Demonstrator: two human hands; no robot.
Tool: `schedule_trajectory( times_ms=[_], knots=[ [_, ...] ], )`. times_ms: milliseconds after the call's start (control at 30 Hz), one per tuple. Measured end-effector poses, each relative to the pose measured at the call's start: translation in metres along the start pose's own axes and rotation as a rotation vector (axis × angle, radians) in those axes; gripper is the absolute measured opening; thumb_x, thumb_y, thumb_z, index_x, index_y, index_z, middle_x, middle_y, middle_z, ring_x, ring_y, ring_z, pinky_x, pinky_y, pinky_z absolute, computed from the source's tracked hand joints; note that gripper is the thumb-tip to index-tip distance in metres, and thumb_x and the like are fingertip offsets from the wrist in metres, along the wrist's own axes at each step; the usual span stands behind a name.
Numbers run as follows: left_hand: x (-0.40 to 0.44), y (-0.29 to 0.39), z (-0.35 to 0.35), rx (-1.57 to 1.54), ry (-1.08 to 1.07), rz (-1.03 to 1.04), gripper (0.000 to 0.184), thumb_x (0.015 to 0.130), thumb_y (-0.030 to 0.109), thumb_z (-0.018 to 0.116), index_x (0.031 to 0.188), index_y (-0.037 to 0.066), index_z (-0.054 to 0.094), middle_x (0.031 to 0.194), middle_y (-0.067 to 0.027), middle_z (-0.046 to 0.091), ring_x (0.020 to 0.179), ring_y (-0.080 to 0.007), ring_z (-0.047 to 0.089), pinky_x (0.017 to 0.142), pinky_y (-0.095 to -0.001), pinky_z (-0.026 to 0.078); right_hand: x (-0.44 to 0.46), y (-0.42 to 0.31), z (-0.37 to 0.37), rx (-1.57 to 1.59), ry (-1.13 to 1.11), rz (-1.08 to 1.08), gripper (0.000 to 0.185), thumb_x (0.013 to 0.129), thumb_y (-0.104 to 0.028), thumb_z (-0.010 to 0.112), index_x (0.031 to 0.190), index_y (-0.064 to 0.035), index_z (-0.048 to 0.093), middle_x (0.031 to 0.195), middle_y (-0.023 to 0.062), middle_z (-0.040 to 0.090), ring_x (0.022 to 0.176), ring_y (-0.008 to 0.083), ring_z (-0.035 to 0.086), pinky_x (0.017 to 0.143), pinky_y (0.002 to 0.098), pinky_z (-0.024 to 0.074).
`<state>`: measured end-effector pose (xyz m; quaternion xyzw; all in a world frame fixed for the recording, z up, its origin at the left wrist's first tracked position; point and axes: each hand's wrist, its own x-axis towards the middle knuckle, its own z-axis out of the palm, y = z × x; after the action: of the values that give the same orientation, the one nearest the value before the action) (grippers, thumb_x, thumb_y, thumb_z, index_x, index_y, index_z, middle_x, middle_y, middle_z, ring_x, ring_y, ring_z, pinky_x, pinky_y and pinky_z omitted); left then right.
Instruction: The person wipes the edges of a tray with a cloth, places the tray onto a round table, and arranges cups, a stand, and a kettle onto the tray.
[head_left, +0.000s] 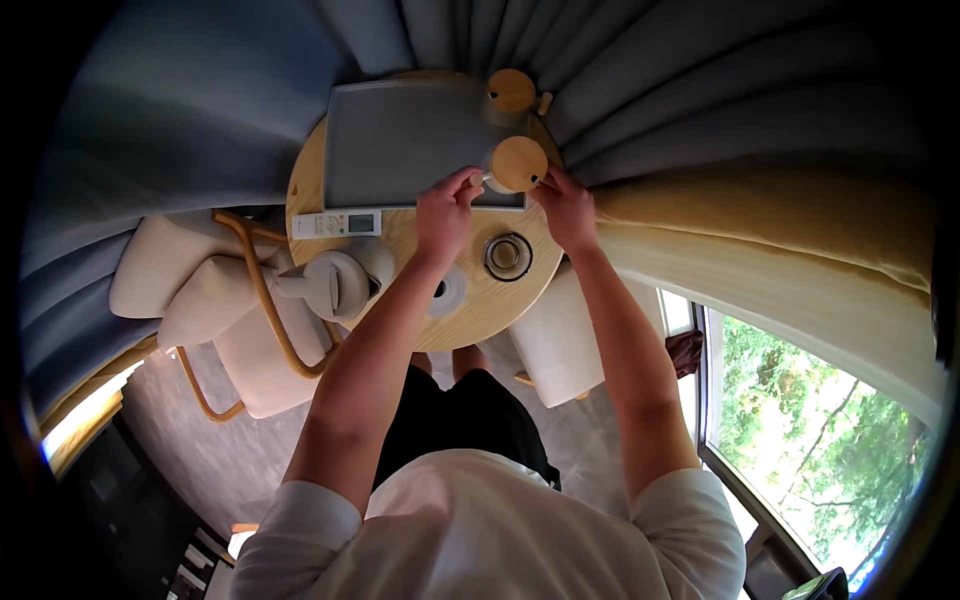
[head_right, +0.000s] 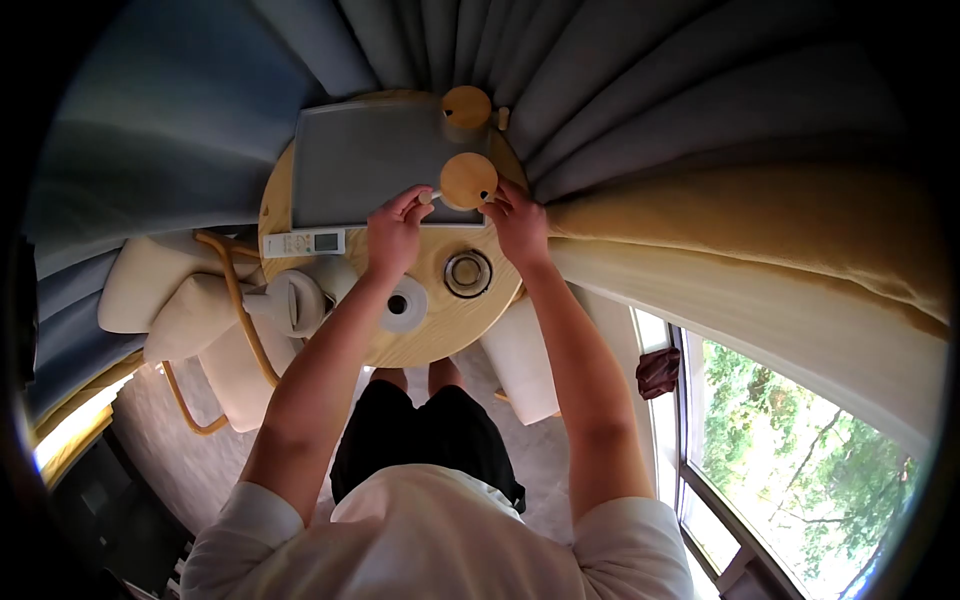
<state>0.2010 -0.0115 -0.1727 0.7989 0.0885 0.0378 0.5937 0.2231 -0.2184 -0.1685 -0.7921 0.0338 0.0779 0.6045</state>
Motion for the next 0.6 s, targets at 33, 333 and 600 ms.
schedule_trajectory(
  times_ms=[33,333,600],
  knots=[
    [0.000,-0.001,0.002,0.013,-0.006,-0.016,0.024,0.095,0.000,0.069,0.118,0.003,0.074,0.098,-0.0121,0.079,0.089,-0.0145,0.076,0.080,-0.0283,0.058,0.005,0.003,0.000,0.035,-0.015,0.004,0.054,0.086,0.008,0.075,0.138,0.0023,0.062,0.123,0.0119,0.073,0.115,0.0190,0.070,0.099,0.0314,0.0570],
    [0.002,-0.017,0.012,-0.021,0.046,-0.081,0.024,0.093,0.000,0.071,0.117,0.003,0.074,0.095,-0.0116,0.079,0.086,-0.0143,0.075,0.080,-0.0280,0.057,0.027,0.024,0.010,0.191,-0.097,0.102,0.060,0.087,0.010,0.071,0.144,0.0026,0.056,0.131,0.0109,0.070,0.123,0.0183,0.066,0.102,0.0318,0.0545],
    [0.009,-0.030,0.020,-0.024,0.079,-0.085,0.024,0.094,0.000,0.072,0.118,0.003,0.074,0.097,-0.0116,0.080,0.084,-0.0126,0.074,0.080,-0.0274,0.057,0.048,0.048,0.013,0.197,-0.140,0.104,0.061,0.089,0.009,0.068,0.148,-0.0005,0.053,0.136,0.0092,0.067,0.126,0.0179,0.063,0.104,0.0324,0.0528]
  ],
)
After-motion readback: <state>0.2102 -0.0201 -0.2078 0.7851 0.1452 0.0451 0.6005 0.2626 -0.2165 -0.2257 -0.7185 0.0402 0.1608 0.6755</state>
